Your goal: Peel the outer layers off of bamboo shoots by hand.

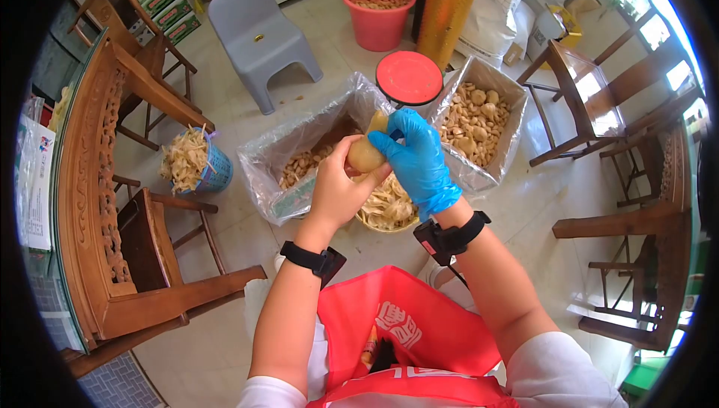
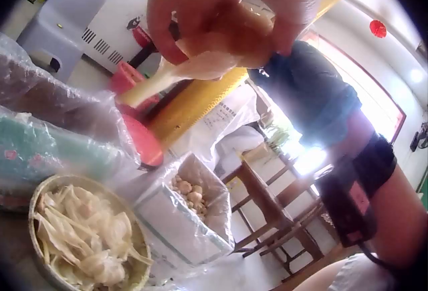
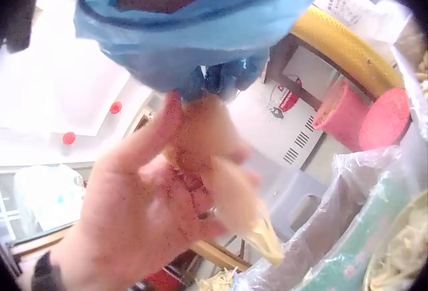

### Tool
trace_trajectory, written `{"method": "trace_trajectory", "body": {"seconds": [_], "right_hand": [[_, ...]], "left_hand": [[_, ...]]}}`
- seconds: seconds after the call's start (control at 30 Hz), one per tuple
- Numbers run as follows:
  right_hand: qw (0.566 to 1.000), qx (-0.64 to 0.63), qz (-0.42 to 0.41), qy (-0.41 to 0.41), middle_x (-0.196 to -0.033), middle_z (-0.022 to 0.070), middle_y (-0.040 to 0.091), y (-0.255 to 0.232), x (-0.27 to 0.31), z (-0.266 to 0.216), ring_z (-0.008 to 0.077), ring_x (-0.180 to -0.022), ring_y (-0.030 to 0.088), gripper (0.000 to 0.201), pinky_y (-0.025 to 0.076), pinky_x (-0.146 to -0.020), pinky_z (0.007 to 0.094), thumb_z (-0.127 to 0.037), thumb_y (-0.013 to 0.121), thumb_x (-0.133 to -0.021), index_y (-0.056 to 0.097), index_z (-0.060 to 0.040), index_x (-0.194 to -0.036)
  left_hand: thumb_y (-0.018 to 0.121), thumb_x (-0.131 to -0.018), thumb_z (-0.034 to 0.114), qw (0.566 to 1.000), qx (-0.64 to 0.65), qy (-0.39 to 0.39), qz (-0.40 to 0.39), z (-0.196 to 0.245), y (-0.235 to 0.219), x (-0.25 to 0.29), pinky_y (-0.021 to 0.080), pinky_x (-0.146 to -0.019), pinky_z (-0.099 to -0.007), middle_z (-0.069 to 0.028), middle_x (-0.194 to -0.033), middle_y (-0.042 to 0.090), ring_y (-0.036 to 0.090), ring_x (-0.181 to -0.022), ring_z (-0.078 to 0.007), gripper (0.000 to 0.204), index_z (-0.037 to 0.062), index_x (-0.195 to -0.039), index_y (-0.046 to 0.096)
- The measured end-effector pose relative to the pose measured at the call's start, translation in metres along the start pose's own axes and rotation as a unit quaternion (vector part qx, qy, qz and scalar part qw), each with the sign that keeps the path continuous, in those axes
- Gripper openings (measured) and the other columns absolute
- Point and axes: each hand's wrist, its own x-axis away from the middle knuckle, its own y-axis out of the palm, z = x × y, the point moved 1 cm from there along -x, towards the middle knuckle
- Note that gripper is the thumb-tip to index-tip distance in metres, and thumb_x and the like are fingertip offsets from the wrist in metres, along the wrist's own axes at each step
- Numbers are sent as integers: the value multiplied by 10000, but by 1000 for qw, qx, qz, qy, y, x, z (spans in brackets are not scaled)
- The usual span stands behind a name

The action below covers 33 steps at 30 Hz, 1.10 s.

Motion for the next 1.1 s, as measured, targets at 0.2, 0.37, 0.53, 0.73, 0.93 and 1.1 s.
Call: {"method": "trace_trajectory", "body": {"seconds": [0.2,0.37,0.53,0.73,0.93,1.1], "right_hand": [[981,70,-41,-178,-709,148,483,-7,-6,-6,345,-678,487,150,418,-614,400,-57,669,-726,530,-8,-753],[974,66,-39,-213,-735,147,516,-10,-3,-9,345,-699,515,133,437,-630,394,-47,670,-717,545,-20,-752],[973,60,-28,-220,-758,135,540,-11,-1,-11,320,-702,534,130,456,-638,366,-47,675,-728,554,-24,-767],[992,-58,-94,60,-877,140,615,-9,-2,-7,252,-731,576,294,488,-699,326,-192,734,-723,604,1,-903],[989,77,-128,-14,-856,152,615,-8,0,8,328,-744,603,193,496,-656,366,-163,663,-756,635,-36,-899],[953,241,-84,-162,-734,122,561,5,8,4,299,-681,580,82,471,-609,374,-153,610,-792,596,-75,-774]], "left_hand": [[704,-798,128,997,79,14,-3,0,2,2,501,-751,-259,-74,-938,614,613,-839,-136,398,-18,-1115,513],[709,-801,185,985,169,-21,-35,11,-2,2,498,-667,-232,-59,-886,608,603,-769,-106,370,-16,-1059,536],[706,-802,171,973,203,-77,-75,5,-5,1,492,-647,-226,-20,-847,588,573,-715,-80,332,20,-1042,533],[723,-755,201,995,-56,73,-29,3,-3,5,499,-698,-323,-136,-909,630,639,-801,-221,431,-2,-1062,499],[715,-735,245,975,-205,77,40,-5,6,8,489,-682,-415,-203,-868,617,611,-779,-387,454,2,-1040,483],[690,-728,203,968,-238,21,75,-9,10,5,476,-631,-445,-233,-805,613,603,-768,-411,391,2,-978,466]]}}
